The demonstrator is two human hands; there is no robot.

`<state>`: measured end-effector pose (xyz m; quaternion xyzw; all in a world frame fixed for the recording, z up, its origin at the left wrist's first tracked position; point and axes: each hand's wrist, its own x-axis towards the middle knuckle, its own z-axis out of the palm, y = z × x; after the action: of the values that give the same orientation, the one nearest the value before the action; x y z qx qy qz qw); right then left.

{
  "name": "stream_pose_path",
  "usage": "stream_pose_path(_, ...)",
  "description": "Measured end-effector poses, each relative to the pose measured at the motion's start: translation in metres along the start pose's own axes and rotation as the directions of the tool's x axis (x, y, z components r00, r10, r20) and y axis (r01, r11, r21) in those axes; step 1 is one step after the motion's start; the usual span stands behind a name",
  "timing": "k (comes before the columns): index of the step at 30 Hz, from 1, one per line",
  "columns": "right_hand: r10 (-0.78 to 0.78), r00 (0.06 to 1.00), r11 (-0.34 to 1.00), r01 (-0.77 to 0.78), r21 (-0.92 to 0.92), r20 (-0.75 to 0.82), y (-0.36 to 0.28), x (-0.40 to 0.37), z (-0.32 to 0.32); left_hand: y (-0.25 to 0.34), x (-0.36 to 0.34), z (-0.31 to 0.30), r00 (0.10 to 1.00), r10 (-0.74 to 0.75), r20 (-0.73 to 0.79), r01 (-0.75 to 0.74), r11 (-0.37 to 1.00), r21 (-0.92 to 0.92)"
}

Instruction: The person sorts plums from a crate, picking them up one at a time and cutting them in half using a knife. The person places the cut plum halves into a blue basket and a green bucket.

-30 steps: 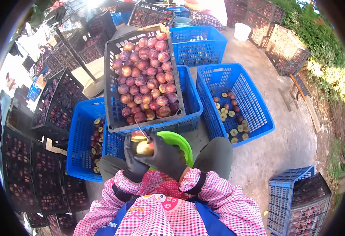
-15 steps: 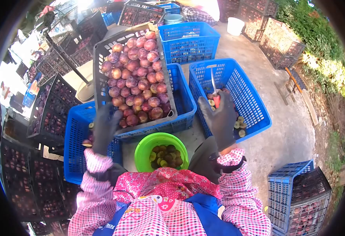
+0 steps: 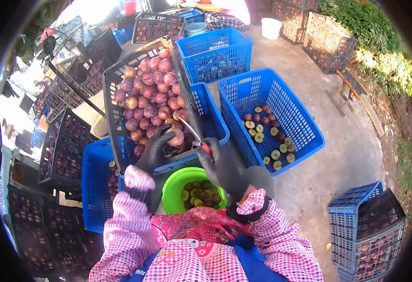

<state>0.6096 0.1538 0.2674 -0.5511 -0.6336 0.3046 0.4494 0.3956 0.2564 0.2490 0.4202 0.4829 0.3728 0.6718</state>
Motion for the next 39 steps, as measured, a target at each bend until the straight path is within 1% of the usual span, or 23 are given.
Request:
stream_pose_path(2, -0.237, 0.958, 0.956, 0.259, 0.135, -0.163, 0.001, -0.005, 0.023, -0.017, -0.027, -0.014, 0.958, 0.213, 0.191, -0.143, 0.935, -0.325)
stream_pose_path(3, -0.195, 0.976, 0.967, 0.208, 0.144, -0.101, -0.001, -0.01, 0.028, 0.003, -0.059, 0.007, 0.935, 0.234, 0.267, -0.079, 0.87, -0.487)
stream_pose_path(4, -0.199, 0.976, 0.965, 0.212, 0.152, -0.093, -0.005, -0.012, 0.034, -0.001, -0.065, 0.005, 0.969, 0.14, 0.205, -0.018, 0.863, -0.504)
stream_pose_path(6, -0.243, 0.969, 0.967, 0.246, 0.071, -0.054, -0.015, -0.014, 0.041, -0.011, -0.079, 0.006, 0.952, 0.207, 0.228, -0.07, 0.866, -0.494)
stream_pose_path(8, -0.199, 0.98, 0.977, 0.2, 0.069, -0.009, -0.018, -0.016, 0.044, -0.018, -0.084, 0.007, 0.96, 0.209, 0.188, -0.101, 0.881, -0.462)
stream_pose_path(10, -0.223, 0.974, 0.974, 0.224, 0.029, -0.027, -0.018, -0.018, 0.047, -0.023, -0.088, 0.006, 0.961, 0.22, 0.169, -0.162, 0.94, -0.301)
stream_pose_path(11, -0.223, 0.974, 0.974, 0.224, 0.029, -0.026, -0.017, -0.018, 0.048, -0.023, -0.089, 0.007, 0.959, 0.221, 0.179, -0.164, 0.944, -0.287)
stream_pose_path(17, -0.258, 0.966, 0.964, 0.259, -0.058, 0.031, -0.016, -0.021, 0.045, -0.029, -0.095, 0.013, 0.97, 0.199, 0.138, -0.151, 0.943, -0.295)
stream_pose_path(19, -0.285, 0.958, 0.951, 0.279, -0.135, -0.034, -0.018, -0.021, 0.046, -0.032, -0.095, 0.013, 0.975, 0.172, 0.142, -0.128, 0.954, -0.272)
stream_pose_path(20, -0.311, 0.95, 0.946, 0.305, -0.112, -0.039, -0.018, -0.02, 0.048, -0.032, -0.094, 0.013, 0.977, 0.144, 0.154, -0.102, 0.962, -0.254)
stream_pose_path(21, -0.285, 0.958, 0.946, 0.276, -0.168, -0.036, -0.017, -0.022, 0.049, -0.031, -0.096, 0.02, 0.981, 0.159, 0.11, -0.125, 0.955, -0.27)
stream_pose_path(22, -0.257, 0.966, 0.943, 0.242, -0.227, -0.038, -0.016, -0.024, 0.051, -0.029, -0.097, 0.022, 0.964, 0.217, 0.155, -0.17, 0.948, -0.271)
stream_pose_path(24, -0.247, 0.969, 0.945, 0.234, -0.229, -0.029, -0.016, -0.024, 0.052, -0.028, -0.098, 0.03, 0.961, 0.257, 0.103, -0.224, 0.94, -0.258)
stream_pose_path(26, -0.215, 0.976, 0.949, 0.206, -0.238, -0.015, -0.01, -0.028, 0.053, -0.025, -0.102, 0.033, 0.966, 0.255, 0.043, -0.246, 0.956, -0.161)
stream_pose_path(27, -0.284, 0.958, 0.932, 0.271, -0.24, -0.024, -0.005, -0.026, 0.054, -0.024, -0.102, 0.032, 0.957, 0.29, 0.021, -0.29, 0.956, 0.031)
stream_pose_path(28, -0.35, 0.936, 0.911, 0.332, -0.243, -0.031, 0.0, -0.024, 0.056, -0.018, -0.104, 0.03, 0.958, 0.27, 0.095, -0.273, 0.962, 0.022)
stream_pose_path(30, -0.376, 0.925, 0.912, 0.357, -0.204, -0.058, 0.007, -0.027, 0.058, -0.023, -0.1, 0.025, 0.963, 0.226, 0.148, -0.232, 0.972, 0.028)
stream_pose_path(33, -0.323, 0.946, 0.935, 0.316, -0.159, -0.022, 0.013, -0.023, 0.049, -0.02, -0.097, 0.016, 0.956, 0.258, 0.141, -0.276, 0.952, 0.131)
stream_pose_path(34, -0.045, 0.932, 0.899, -0.12, 0.421, 0.361, 0.017, -0.015, 0.036, -0.02, -0.096, 0.015, 0.954, 0.281, 0.103, -0.287, 0.956, 0.055)
stream_pose_path(35, -0.032, 0.67, 0.434, -0.659, 0.614, 0.742, 0.021, -0.015, 0.025, -0.026, -0.088, 0.004, 0.947, 0.294, 0.132, -0.297, 0.955, -0.002)
stream_pose_path(36, 0.002, 0.665, 0.429, -0.675, 0.6, 0.747, 0.018, -0.019, 0.016, -0.03, -0.078, -0.005, 0.934, 0.319, 0.16, -0.312, 0.948, -0.067)
stream_pose_path(38, -0.054, 0.835, 0.587, -0.417, 0.694, 0.548, -0.003, -0.021, 0.012, -0.019, -0.079, -0.001, 0.933, 0.35, 0.084, -0.322, 0.915, -0.245)
stream_pose_path(39, -0.021, 0.951, 0.836, -0.152, 0.527, 0.308, -0.002, -0.021, 0.025, -0.018, -0.078, 0.0, 0.936, 0.346, 0.069, -0.312, 0.903, -0.294)
